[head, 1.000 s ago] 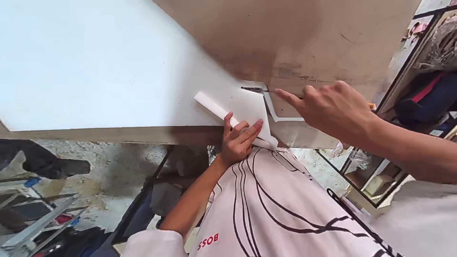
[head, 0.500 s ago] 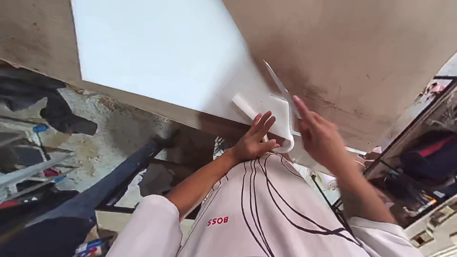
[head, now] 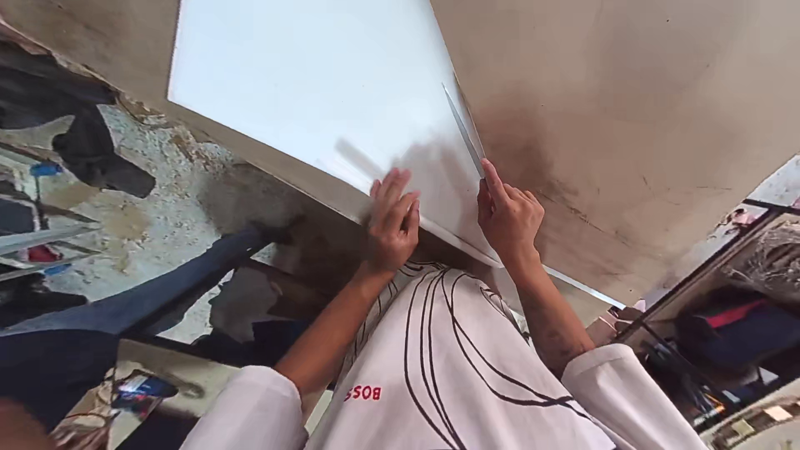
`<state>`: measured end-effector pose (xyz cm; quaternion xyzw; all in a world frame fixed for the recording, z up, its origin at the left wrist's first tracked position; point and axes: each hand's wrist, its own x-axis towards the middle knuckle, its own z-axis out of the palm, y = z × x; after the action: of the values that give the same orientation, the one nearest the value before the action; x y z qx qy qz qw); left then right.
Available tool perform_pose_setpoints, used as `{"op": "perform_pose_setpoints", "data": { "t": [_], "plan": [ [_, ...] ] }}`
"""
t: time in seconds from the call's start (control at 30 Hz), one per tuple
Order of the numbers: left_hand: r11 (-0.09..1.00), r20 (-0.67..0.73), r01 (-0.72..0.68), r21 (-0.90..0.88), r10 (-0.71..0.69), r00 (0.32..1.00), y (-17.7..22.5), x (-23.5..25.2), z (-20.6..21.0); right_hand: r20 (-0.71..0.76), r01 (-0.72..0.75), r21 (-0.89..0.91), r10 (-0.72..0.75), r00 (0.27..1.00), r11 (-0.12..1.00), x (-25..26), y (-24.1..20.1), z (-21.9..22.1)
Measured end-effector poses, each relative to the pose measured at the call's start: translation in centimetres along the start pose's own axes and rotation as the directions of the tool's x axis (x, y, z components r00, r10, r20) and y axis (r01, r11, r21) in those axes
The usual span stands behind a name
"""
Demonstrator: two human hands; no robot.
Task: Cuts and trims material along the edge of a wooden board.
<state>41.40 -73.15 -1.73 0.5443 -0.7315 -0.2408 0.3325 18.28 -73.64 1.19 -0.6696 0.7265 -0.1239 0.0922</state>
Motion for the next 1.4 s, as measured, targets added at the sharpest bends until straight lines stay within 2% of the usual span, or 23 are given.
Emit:
{"op": "perform_pose_setpoints", "data": {
  "t": [0.07,0.2,0.3,0.33,0.4,0.43,0.57,0.63,0.7,0.8,0.9,1.13,1.4],
  "plan": [
    [0.994,-0.018,-0.012,0.106,0.014,1.0,-0.7,0.8,-0.3,-0.01,-0.008,0.012,0.008,1.0,1.0,0.4,-0.6,0.1],
    [0.978,-0.006,-0.018,0.206,0.02,1.0,-1.6,1.8,-1.5,0.024,-0.022,0.056,0.02,1.0,0.998,2.3,-1.9,-0.5],
    [0.963,0.001,0.036,0.268,-0.038,0.999,-3.4,4.4,-3.5,0.175,-0.026,0.076,0.012,0.984,0.997,7.2,-3.8,-1.1],
    [0.957,-0.012,0.063,0.283,-0.062,0.998,-4.2,5.8,-4.3,0.266,-0.034,0.084,0.01,0.964,0.996,9.5,-4.6,-1.4],
    [0.946,-0.036,0.119,0.303,-0.114,0.993,-6.1,9.9,-6.0,0.432,-0.042,0.131,-0.019,0.902,0.99,14.5,-6.3,-1.7],
    [0.941,-0.036,0.147,0.305,-0.143,0.989,-7.0,12.8,-6.7,0.443,-0.019,0.177,-0.062,0.895,0.984,16.9,-7.1,-1.4],
    [0.94,0.048,0.177,0.29,-0.199,0.979,-10.3,25.3,-7.2,0.339,0.045,0.217,-0.119,0.933,0.975,24.0,-9.8,0.6],
    [0.951,0.041,0.189,0.244,-0.205,0.978,-11.8,30.2,-5.4,0.344,0.025,0.216,-0.1,0.934,0.976,26.2,-10.7,1.5],
    [0.946,-0.011,0.224,0.233,-0.228,0.974,-13.1,33.0,-2.8,0.347,0.014,0.201,-0.085,0.934,0.979,27.4,-11.0,2.4],
    [0.877,-0.085,0.303,0.374,-0.293,0.952,-13.2,34.1,0.2,0.325,0.004,0.183,-0.064,0.943,0.983,28.1,-10.7,3.4],
    [0.81,-0.111,0.345,0.475,-0.334,0.936,-12.6,34.4,1.0,0.34,-0.029,0.179,-0.034,0.94,0.983,28.0,-10.5,3.8],
    [0.79,-0.141,0.372,0.488,-0.349,0.927,-12.5,35.1,1.5,0.416,-0.086,0.209,-0.009,0.909,0.974,26.9,-10.1,3.5],
    [0.775,-0.141,0.364,0.517,-0.342,0.929,-12.7,34.9,1.9,0.428,-0.073,0.196,-0.019,0.904,0.978,26.1,-9.9,3.3]
  ]
}}
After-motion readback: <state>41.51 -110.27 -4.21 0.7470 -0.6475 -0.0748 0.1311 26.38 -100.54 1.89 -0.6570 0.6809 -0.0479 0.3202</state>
